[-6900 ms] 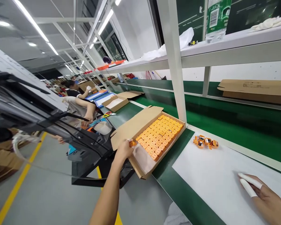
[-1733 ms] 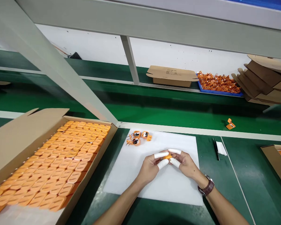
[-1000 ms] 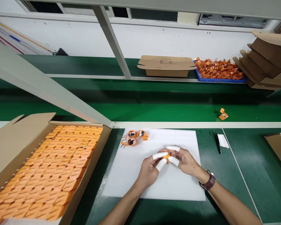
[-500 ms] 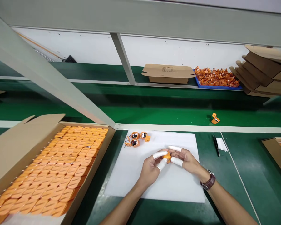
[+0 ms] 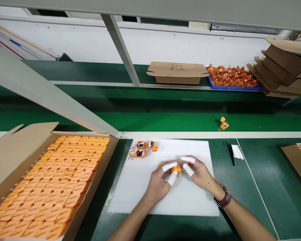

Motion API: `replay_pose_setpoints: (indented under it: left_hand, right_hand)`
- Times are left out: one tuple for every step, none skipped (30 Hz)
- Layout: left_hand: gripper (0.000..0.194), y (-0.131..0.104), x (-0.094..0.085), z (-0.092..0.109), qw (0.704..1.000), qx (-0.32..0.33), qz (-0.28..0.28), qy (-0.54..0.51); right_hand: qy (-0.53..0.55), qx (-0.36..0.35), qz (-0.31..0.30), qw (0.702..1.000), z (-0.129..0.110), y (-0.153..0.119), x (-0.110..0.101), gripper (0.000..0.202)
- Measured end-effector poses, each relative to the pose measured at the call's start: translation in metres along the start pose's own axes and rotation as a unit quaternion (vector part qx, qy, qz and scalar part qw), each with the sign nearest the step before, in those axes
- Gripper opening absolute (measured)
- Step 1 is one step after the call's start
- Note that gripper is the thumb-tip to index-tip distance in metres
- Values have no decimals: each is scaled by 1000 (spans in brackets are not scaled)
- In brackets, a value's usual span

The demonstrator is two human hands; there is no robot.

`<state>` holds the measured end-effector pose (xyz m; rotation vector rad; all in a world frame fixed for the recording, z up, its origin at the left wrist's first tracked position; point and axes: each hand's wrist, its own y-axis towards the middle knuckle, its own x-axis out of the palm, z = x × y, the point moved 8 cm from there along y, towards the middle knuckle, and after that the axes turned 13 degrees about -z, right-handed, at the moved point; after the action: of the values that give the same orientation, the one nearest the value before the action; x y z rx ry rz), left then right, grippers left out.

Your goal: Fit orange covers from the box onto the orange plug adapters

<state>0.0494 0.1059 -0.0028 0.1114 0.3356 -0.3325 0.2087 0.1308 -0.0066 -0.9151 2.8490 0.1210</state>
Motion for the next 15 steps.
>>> replay_pose_setpoints:
  left_hand:
    - [27, 0, -2, -1, 1000, -8, 2, 18]
    - [28, 1, -5, -2, 999, -15, 7, 40]
    - [29, 1, -8, -3, 998, -18, 15, 65]
    - [30, 1, -11, -3, 996, -16, 22, 90]
    - [31, 1, -13, -2, 993, -11, 28, 110]
    - [31, 1, -15, -2, 992, -6, 32, 125]
    - [31, 1, -17, -2, 991, -8, 36, 132]
    - [32, 0, -19, -2, 990, -15, 40, 134]
    - [33, 0, -20, -3, 990, -23, 43, 133]
    - [32, 0, -21, -3, 990, -33, 45, 132]
    - [32, 0, -21, -3, 989, -41, 45, 135]
    - [35, 0, -20, -2, 988, -45, 43, 143]
    - [43, 0, -18, -1, 986, -44, 39, 155]
    - [52, 1, -16, 0, 984, -40, 36, 172]
    - [57, 1, -14, 1, 981, -37, 37, 189]
  right_hand:
    - [-35, -13, 17, 999, -5, -1, -5, 30]
    - [-63, -23, 34, 997, -9, -1, -10, 30]
    - [-83, -29, 45, 995, -11, -1, -13, 30]
    - [-93, -31, 50, 994, -11, -1, -15, 30]
    - [-98, -30, 51, 993, -9, -1, -16, 29]
    - [-102, -27, 50, 993, -7, -1, -16, 28]
    - [-105, -24, 48, 993, -4, -1, -15, 28]
    - [-107, -22, 44, 993, -2, 0, -13, 28]
    - [-108, -21, 42, 993, 0, 0, -12, 27]
    - [-108, -21, 42, 993, 1, 0, -12, 27]
    - [-107, -22, 44, 993, 1, 0, -12, 27]
    - [-106, -23, 47, 993, 1, 0, -12, 27]
    - [-105, -25, 49, 993, 1, -1, -13, 27]
    - [-105, -25, 51, 993, 0, -1, -13, 27]
    - [-106, -26, 52, 993, -1, 0, -14, 27]
